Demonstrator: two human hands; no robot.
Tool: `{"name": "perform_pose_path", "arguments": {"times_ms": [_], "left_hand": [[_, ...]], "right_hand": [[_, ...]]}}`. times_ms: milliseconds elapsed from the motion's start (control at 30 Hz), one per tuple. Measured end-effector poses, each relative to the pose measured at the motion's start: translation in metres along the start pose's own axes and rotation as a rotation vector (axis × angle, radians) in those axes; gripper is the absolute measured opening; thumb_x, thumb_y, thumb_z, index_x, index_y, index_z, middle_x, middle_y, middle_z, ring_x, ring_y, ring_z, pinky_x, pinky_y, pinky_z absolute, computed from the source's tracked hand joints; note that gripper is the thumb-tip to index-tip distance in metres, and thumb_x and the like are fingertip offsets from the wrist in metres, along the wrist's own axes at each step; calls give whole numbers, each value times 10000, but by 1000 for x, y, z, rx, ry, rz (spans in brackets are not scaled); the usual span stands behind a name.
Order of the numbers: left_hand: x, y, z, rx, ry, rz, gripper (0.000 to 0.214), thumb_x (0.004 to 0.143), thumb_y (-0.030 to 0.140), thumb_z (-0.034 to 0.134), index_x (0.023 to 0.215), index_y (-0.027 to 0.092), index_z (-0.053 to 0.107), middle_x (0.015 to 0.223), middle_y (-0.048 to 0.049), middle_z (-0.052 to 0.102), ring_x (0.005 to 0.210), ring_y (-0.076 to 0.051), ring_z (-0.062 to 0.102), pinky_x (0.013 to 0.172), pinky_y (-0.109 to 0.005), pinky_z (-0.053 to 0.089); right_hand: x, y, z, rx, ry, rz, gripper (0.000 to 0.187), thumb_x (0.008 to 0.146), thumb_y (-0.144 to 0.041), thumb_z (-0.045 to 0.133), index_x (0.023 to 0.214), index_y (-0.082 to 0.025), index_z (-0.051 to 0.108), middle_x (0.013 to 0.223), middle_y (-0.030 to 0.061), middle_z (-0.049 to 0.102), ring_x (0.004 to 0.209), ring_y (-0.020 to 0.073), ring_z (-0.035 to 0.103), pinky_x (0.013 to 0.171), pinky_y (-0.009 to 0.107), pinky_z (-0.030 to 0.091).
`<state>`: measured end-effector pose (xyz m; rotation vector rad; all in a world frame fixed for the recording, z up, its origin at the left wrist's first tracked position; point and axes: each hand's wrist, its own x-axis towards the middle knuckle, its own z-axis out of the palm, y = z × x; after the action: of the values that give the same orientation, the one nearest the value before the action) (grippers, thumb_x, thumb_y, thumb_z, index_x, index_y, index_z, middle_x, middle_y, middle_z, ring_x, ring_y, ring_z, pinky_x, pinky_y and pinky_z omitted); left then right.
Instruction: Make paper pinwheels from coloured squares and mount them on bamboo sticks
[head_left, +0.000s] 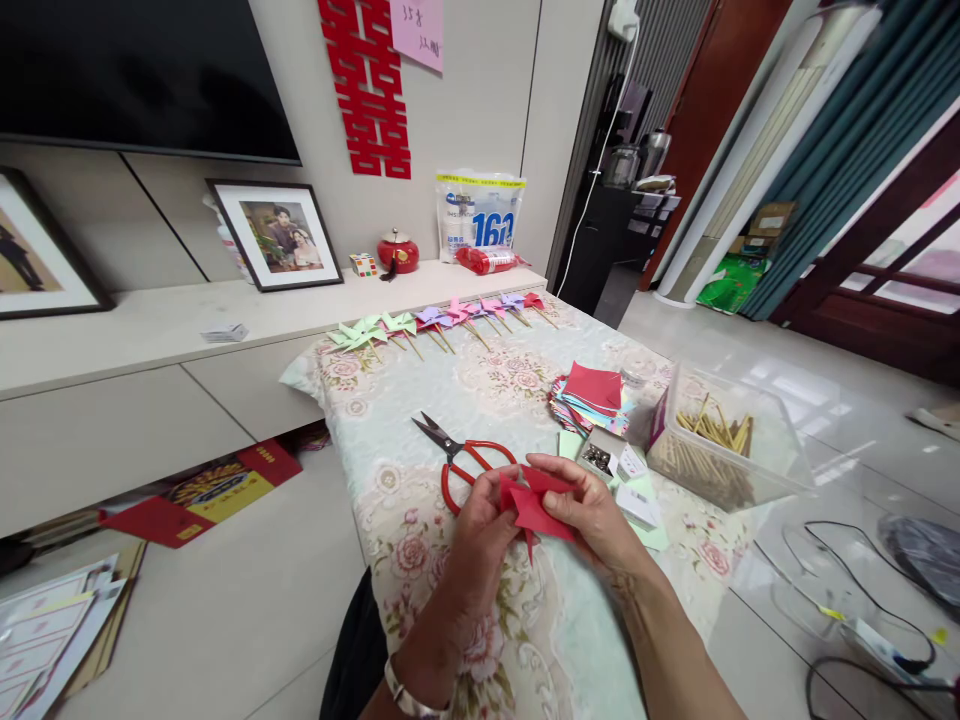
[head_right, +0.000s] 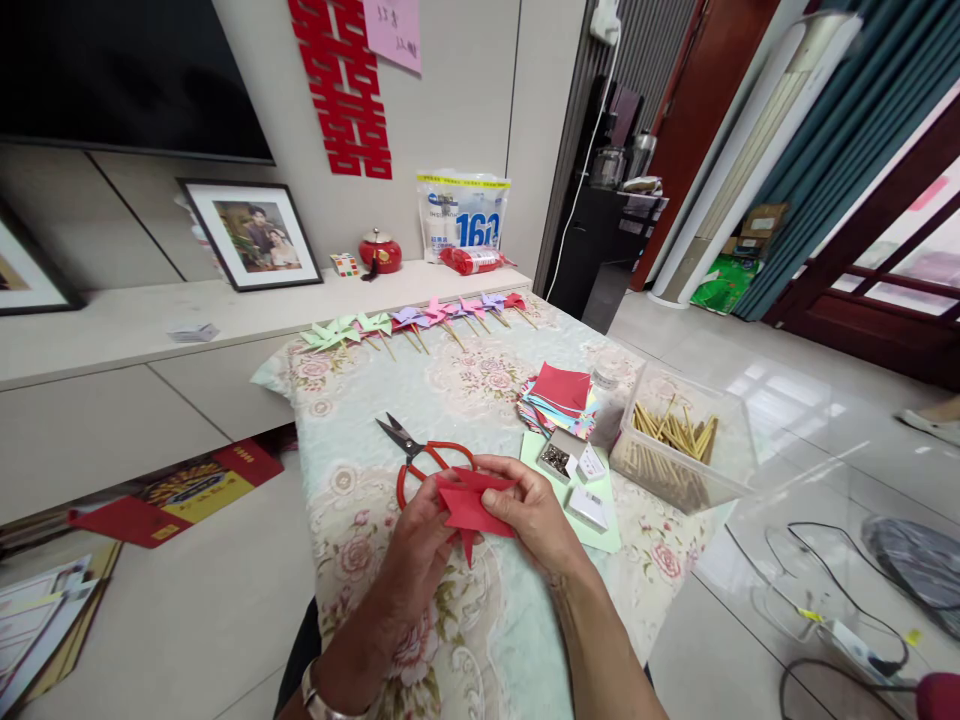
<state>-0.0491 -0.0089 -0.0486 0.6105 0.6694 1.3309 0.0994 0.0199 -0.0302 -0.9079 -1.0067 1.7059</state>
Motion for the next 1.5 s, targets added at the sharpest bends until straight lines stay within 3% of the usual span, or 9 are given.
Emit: {"name": "perform_pose_path", "arguments": {"times_ms": [200, 333, 633, 833, 967, 1067, 1267, 1433, 1500], "left_hand": [[-4, 2, 3, 63, 19, -86, 439, 663, 231, 853, 1055, 171, 664, 1075, -83, 737, 806, -161, 683, 710, -257, 534], [-20, 7, -2, 193, 37, -167, 389, 658, 216, 835, 1018, 185, 691, 1044, -63, 739, 835, -173, 689, 764, -280, 529], [-56, 12, -16, 610, 50, -170, 336, 754, 283, 712, 1065, 174, 645, 1053, -113, 746, 934, -267, 700, 817, -385, 556], [-68, 5, -20, 1213, 172, 223, 473, 775, 165, 666, 1240, 207, 595, 1118, -121, 712, 1031, -318, 682, 903, -491, 535], [-74, -3, -25, 1604, 201, 649, 583, 826, 121, 646, 1383, 146, 479, 1274, -208, 603, 1146, -367, 593, 916, -549, 510], [-77, -4, -27, 1721, 152, 822, 493, 859, 102, 639, 1336, 145, 520, 1219, -192, 615, 1118, -340, 594, 933, -518, 494], [-77, 2, -35, 1746, -93, 896, 203, 923, 69, 532, 997, 181, 684, 1115, -111, 700, 1155, -320, 576, 956, -478, 474], [-78, 7, -47, 1782, -253, 834, 273, 931, 75, 479, 1038, 165, 713, 1162, -106, 722, 1221, -346, 557, 992, -509, 456], [-79, 9, -50, 1788, -302, 846, 287, 938, 86, 475, 1081, 168, 710, 1185, -96, 728, 1249, -331, 556, 1016, -495, 445]], "right_hand": [[-23, 7, -7, 80, 31, 27, 622, 617, -207, 919, 1197, -283, 708, 1201, 36, 707, 916, 162, 696, 793, 257, 540], [-40, 9, -15, -36, 47, 59, 647, 641, -209, 888, 1247, -287, 674, 1221, 33, 672, 797, 116, 660, 728, 242, 517], [-70, 14, -7, -658, 155, 61, 474, 865, -404, 653, 1283, -183, 634, 724, -15, 603, 621, 150, 546, 582, 270, 414], [-77, 20, -2, -1207, 269, -102, 435, 888, -318, 558, 1296, -185, 629, 835, 65, 718, 745, 249, 653, 704, 364, 492], [-77, 27, -1, -1344, 276, -213, 416, 892, -264, 549, 1295, -174, 598, 994, 108, 699, 835, 265, 668, 760, 400, 529], [-78, 33, 0, -1382, 293, -280, 427, 906, -247, 549, 1329, -190, 550, 993, 95, 644, 840, 255, 660, 760, 394, 545], [-81, 38, -2, -1331, 312, -364, 406, 934, -248, 564, 1336, -204, 533, 1086, 113, 620, 917, 261, 649, 783, 397, 550], [-93, 31, -13, -1174, 291, -434, 270, 954, -259, 588, 1220, -219, 614, 973, 76, 640, 707, 189, 602, 638, 334, 522], [-99, 28, -15, -1139, 249, -471, 257, 954, -233, 589, 1206, -247, 631, 996, 79, 658, 792, 212, 629, 675, 343, 531]]}}
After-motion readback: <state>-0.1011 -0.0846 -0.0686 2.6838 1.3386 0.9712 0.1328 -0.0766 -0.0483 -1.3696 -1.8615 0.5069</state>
